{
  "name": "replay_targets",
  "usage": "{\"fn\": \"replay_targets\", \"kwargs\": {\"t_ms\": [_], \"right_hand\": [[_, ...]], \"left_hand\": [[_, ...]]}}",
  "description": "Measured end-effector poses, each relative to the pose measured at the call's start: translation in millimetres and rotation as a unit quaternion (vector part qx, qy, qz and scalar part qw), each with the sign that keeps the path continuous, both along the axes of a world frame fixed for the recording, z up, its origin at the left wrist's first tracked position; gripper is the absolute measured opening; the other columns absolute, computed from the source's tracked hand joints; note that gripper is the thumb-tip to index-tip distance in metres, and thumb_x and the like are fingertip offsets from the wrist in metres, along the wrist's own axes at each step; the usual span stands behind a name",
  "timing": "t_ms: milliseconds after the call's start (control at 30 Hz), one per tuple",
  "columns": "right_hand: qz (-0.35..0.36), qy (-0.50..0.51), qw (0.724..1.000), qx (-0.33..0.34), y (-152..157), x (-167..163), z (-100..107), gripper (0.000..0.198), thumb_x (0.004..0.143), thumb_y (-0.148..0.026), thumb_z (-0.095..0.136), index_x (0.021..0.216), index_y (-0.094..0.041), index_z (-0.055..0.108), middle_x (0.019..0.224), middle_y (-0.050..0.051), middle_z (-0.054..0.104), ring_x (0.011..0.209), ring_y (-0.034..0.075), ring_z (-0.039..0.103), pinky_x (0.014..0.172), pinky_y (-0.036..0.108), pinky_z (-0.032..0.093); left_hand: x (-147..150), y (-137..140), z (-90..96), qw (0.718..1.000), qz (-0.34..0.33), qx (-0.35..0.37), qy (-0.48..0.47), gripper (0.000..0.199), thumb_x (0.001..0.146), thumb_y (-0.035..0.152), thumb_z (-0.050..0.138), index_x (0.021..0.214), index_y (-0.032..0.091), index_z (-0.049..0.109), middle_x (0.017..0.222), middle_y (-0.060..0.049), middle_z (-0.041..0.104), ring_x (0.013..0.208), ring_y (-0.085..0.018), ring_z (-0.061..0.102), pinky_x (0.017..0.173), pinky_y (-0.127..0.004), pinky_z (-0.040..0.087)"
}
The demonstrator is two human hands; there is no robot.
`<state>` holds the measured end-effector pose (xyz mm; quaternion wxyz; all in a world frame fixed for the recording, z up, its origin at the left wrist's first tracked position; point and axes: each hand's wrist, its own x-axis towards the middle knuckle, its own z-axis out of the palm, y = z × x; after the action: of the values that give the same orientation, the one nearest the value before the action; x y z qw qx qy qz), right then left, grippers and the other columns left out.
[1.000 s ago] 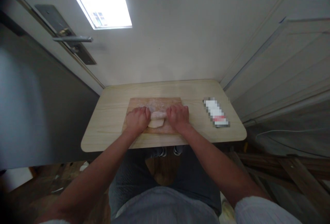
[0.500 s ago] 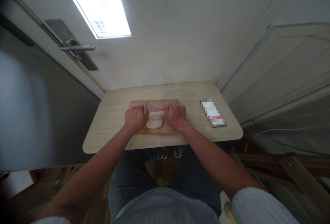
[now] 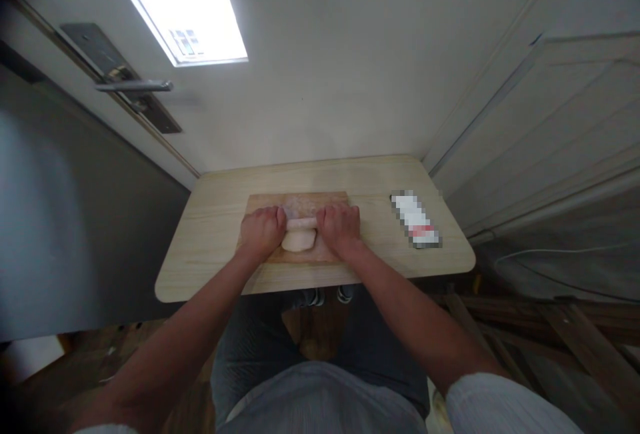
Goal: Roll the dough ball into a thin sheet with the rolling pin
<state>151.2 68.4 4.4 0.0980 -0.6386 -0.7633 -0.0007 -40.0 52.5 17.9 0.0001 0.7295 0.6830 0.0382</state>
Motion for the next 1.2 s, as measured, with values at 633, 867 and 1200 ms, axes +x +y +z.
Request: {"fn": "replay_targets", "kwargs": {"t_ms": [633,867,1200], "right_hand": [[-0.022,0.024,0.999,0.008,10.4,-1.7,-2.8,0.046,0.100,-0.032,0.031,0.090,-0.015,0.072,0.099,0.013,0.072,0.094,0.024,0.059,0.077,0.035,0.032],[-0.027,0.030,0.999,0.018,8.7,-3.9,-5.7,0.046,0.100,-0.031,0.031,0.088,-0.015,0.072,0.098,0.013,0.072,0.094,0.025,0.058,0.081,0.037,0.031],[-0.023,0.017,0.999,-0.018,-6.9,-0.3,19.4,0.045,0.098,-0.030,0.032,0.089,-0.015,0.073,0.099,0.012,0.073,0.092,0.023,0.061,0.078,0.034,0.032]], "left_hand": [[-0.1,9.9,2.1,1.000,-0.008,0.005,0.013,0.051,0.101,0.035,0.023,0.100,0.014,0.069,0.102,-0.016,0.071,0.099,-0.030,0.064,0.085,-0.041,0.044],[-0.2,10.1,-0.6,1.000,-0.012,0.012,0.014,0.048,0.101,0.033,0.024,0.100,0.015,0.068,0.103,-0.015,0.071,0.099,-0.029,0.064,0.084,-0.041,0.044],[0.3,-6.8,12.2,1.000,-0.018,-0.006,0.025,0.051,0.101,0.034,0.022,0.098,0.014,0.069,0.098,-0.014,0.072,0.094,-0.028,0.066,0.079,-0.038,0.046]]}}
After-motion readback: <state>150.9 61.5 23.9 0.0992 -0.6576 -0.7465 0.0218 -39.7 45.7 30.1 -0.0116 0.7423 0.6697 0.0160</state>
